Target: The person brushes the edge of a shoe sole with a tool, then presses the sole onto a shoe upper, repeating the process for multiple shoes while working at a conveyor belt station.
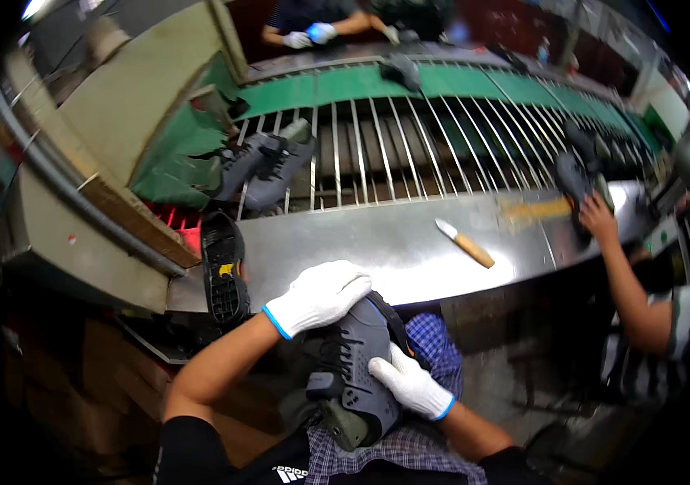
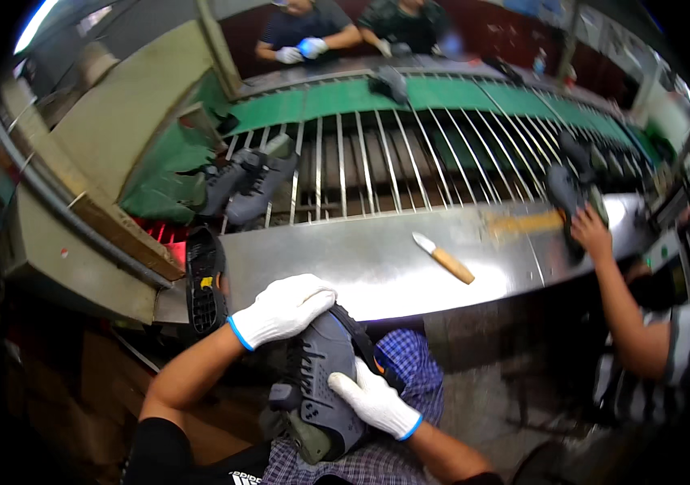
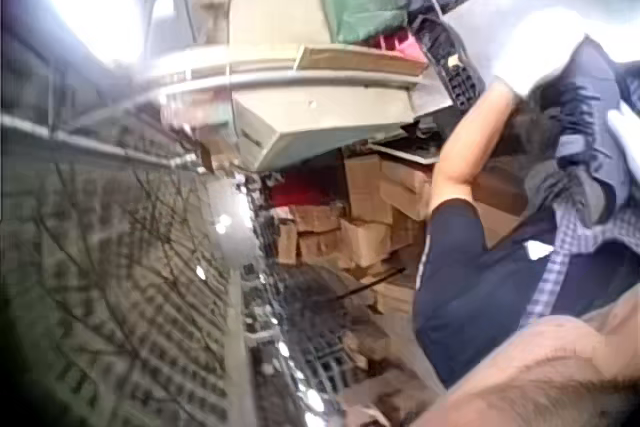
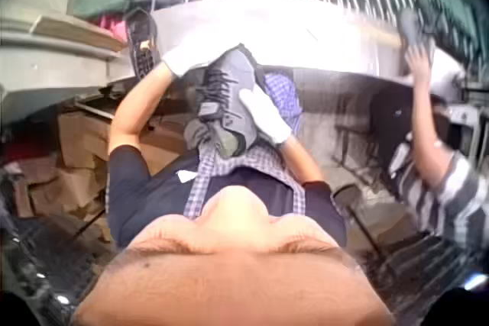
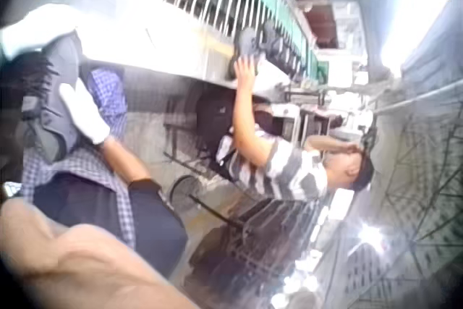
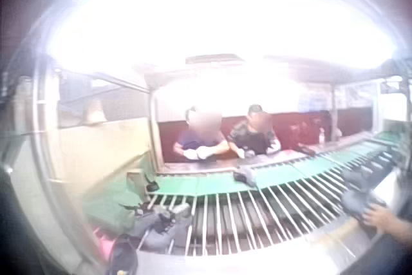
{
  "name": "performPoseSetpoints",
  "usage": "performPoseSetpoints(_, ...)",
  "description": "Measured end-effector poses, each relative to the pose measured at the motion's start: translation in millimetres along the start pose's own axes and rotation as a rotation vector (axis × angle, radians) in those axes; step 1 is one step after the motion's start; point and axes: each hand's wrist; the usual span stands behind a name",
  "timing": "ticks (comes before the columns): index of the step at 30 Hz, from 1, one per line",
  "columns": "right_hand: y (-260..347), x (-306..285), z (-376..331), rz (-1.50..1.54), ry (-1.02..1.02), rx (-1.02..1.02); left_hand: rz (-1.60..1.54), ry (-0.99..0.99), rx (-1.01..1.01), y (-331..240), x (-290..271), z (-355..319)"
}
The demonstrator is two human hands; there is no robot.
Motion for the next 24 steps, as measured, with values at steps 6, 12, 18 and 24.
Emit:
performPoseSetpoints(6, 28, -36, -52, -0.539, -0.071, -0.121, 0.226, -0.051, 0.059, 12, 42, 2)
performPoseSetpoints(12, 5, -29, 22, -0.62, -0.3, -0.553, -0.084, -0.244, 0.129, 21, 47, 4)
performPoseSetpoints(18, 13, -42, 61, -0.592, -0.249, -0.498, -0.237, -0.348, 0.146, 21, 44, 6)
performPoseSetpoints(24, 5, -56, 98, -0.248, -0.01, -0.083, -0.221, -0.376, 0.08, 24, 46, 1)
Point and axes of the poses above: each hand's wrist, its own z-axis towards the middle knuckle, its own x-axis out of the palm, y = z × x, and after that the axes turned 1 degree about -x, right-handed
